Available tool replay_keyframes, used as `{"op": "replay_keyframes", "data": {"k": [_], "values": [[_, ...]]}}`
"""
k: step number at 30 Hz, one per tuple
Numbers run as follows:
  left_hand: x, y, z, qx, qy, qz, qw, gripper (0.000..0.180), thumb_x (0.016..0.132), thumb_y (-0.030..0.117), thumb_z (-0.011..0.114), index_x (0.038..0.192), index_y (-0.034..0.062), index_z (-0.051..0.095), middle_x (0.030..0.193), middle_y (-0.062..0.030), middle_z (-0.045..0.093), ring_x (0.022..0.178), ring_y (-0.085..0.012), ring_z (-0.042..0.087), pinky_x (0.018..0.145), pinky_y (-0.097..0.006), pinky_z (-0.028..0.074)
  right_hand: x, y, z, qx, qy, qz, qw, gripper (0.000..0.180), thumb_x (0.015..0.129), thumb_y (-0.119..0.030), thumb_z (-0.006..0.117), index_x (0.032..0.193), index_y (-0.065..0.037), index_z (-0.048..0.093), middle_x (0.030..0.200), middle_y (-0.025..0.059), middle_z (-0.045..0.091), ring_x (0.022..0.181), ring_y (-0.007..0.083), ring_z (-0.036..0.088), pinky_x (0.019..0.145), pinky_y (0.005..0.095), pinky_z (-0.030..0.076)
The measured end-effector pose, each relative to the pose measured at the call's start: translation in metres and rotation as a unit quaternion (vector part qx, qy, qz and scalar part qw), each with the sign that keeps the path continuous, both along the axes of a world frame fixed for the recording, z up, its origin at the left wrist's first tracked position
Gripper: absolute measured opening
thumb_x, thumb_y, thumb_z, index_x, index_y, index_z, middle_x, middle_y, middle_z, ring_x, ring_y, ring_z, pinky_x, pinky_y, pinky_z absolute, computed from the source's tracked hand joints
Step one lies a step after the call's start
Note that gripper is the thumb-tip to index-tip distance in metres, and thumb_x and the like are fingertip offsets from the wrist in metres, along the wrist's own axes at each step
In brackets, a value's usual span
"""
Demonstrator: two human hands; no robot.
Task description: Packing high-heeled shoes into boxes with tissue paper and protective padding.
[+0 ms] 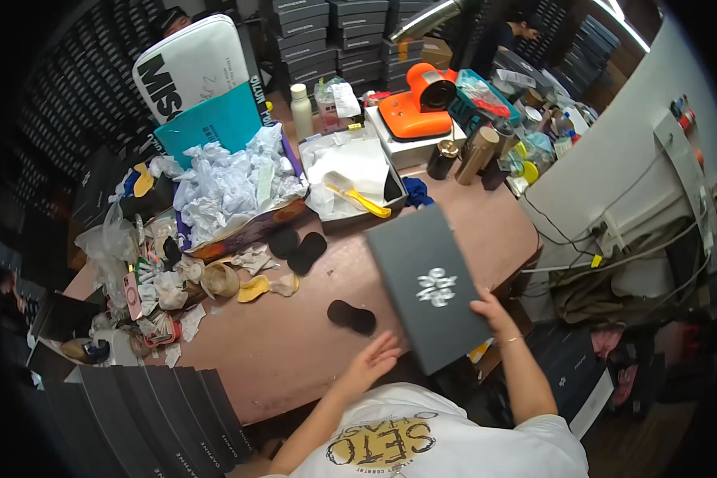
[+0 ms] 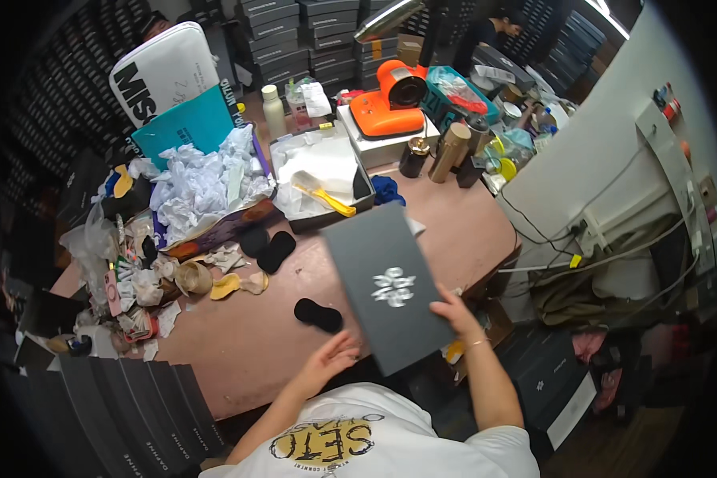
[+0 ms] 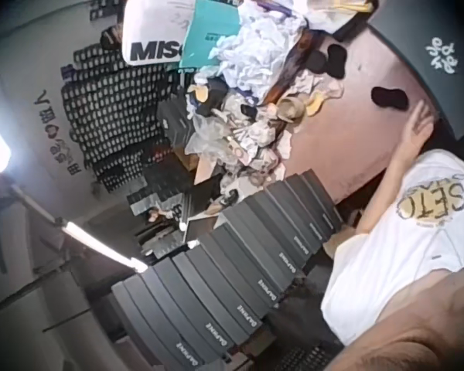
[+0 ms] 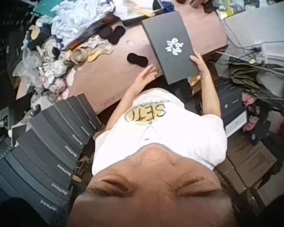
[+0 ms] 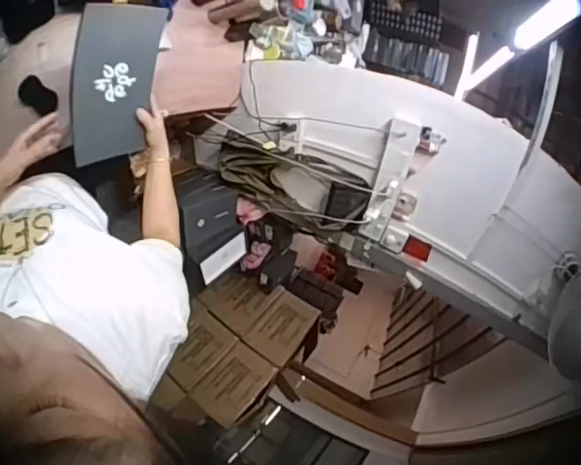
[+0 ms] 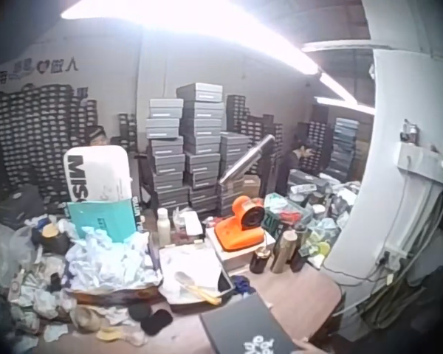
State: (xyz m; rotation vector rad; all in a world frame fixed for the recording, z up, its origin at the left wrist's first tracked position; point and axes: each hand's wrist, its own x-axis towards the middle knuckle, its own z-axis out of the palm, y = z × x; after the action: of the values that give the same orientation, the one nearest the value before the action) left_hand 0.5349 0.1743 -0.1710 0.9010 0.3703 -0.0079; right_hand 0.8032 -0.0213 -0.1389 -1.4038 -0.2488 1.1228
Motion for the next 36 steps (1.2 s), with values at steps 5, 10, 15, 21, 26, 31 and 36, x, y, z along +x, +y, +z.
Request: {"op": "replay_keyframes", "data": {"k": [5, 10, 15, 21, 26, 31, 36], "values": [[0.019, -0.035, -0.021, 0.209, 0.089, -0.078, 0.971, 0.053, 0.091, 0.017, 0.061, 0.137, 0.0019, 0.041, 0.135, -0.0146, 0.047, 0.116, -0.0186, 0.052, 0.097, -0.029, 0.043, 0.166, -0.142, -0.021, -0.146, -0.083, -0.082, 0.982, 0.057, 0.084, -0.023, 0.063, 0.134, -0.001, 0.046, 0.125, 0.0077, 0.056, 0.109, 0.0182, 0.056, 0.090, 0.0294, 0.045], [-0.071, -0.043, -0.058, 0.290, 0.274, 0.093, 0.912, 0.050, 0.087, 0.025, 0.066, 0.128, -0.0007, 0.051, 0.117, -0.0196, 0.059, 0.104, -0.0247, 0.060, 0.089, -0.034, 0.048, 0.186, 0.009, -0.055, -0.186, -0.789, -0.008, 0.586, 0.032, 0.078, -0.013, 0.062, 0.107, -0.002, 0.063, 0.100, 0.0221, 0.063, 0.086, 0.0323, 0.062, 0.078, 0.0339, 0.049], [-0.132, -0.036, 0.001, 0.448, 0.321, 0.385, 0.740, 0.045, 0.084, 0.017, 0.068, 0.122, -0.0029, 0.054, 0.118, -0.0196, 0.057, 0.105, -0.0283, 0.059, 0.089, -0.036, 0.049, 0.034, 0.175, -0.026, 0.092, -0.523, 0.253, 0.809, 0.044, 0.078, -0.009, 0.067, 0.120, -0.005, 0.056, 0.109, 0.0138, 0.060, 0.089, 0.0238, 0.062, 0.074, 0.0321, 0.051], [-0.240, -0.032, 0.153, 0.647, 0.248, 0.654, 0.305, 0.037, 0.085, 0.002, 0.061, 0.121, -0.0010, 0.052, 0.128, -0.0159, 0.049, 0.108, -0.0263, 0.054, 0.087, -0.033, 0.048, -0.180, 0.266, 0.203, 0.454, -0.552, 0.354, 0.603, 0.053, 0.074, -0.002, 0.071, 0.125, -0.006, 0.054, 0.120, 0.0155, 0.055, 0.102, 0.0302, 0.060, 0.083, 0.0358, 0.050], [-0.307, -0.083, 0.166, 0.626, 0.248, 0.690, 0.265, 0.032, 0.083, 0.000, 0.061, 0.114, -0.0005, 0.057, 0.124, -0.0170, 0.052, 0.096, -0.0252, 0.058, 0.079, -0.032, 0.050, -0.400, 0.251, 0.396, 0.732, -0.586, 0.192, 0.291, 0.079, 0.058, -0.023, 0.079, 0.132, -0.017, 0.051, 0.141, 0.0173, 0.038, 0.125, 0.0353, 0.043, 0.101, 0.0450, 0.038], [-0.303, -0.079, 0.158, 0.617, 0.199, 0.654, 0.390, 0.034, 0.083, 0.004, 0.064, 0.117, 0.0020, 0.058, 0.125, -0.0172, 0.051, 0.097, -0.0241, 0.060, 0.077, -0.030, 0.053, -0.522, 0.243, 0.526, 0.699, -0.709, 0.024, 0.090, 0.067, 0.070, -0.024, 0.079, 0.130, -0.017, 0.049, 0.135, 0.0147, 0.041, 0.128, 0.0334, 0.038, 0.103, 0.0501, 0.035], [-0.323, -0.077, 0.134, 0.575, 0.176, 0.645, 0.472, 0.031, 0.086, 0.006, 0.063, 0.116, 0.0024, 0.059, 0.124, -0.0153, 0.051, 0.094, -0.0196, 0.061, 0.076, -0.028, 0.053, -0.519, 0.240, 0.534, 0.641, -0.757, 0.111, 0.063, 0.060, 0.066, -0.029, 0.082, 0.120, -0.017, 0.058, 0.130, 0.0134, 0.042, 0.121, 0.0336, 0.041, 0.099, 0.0521, 0.035]]}}
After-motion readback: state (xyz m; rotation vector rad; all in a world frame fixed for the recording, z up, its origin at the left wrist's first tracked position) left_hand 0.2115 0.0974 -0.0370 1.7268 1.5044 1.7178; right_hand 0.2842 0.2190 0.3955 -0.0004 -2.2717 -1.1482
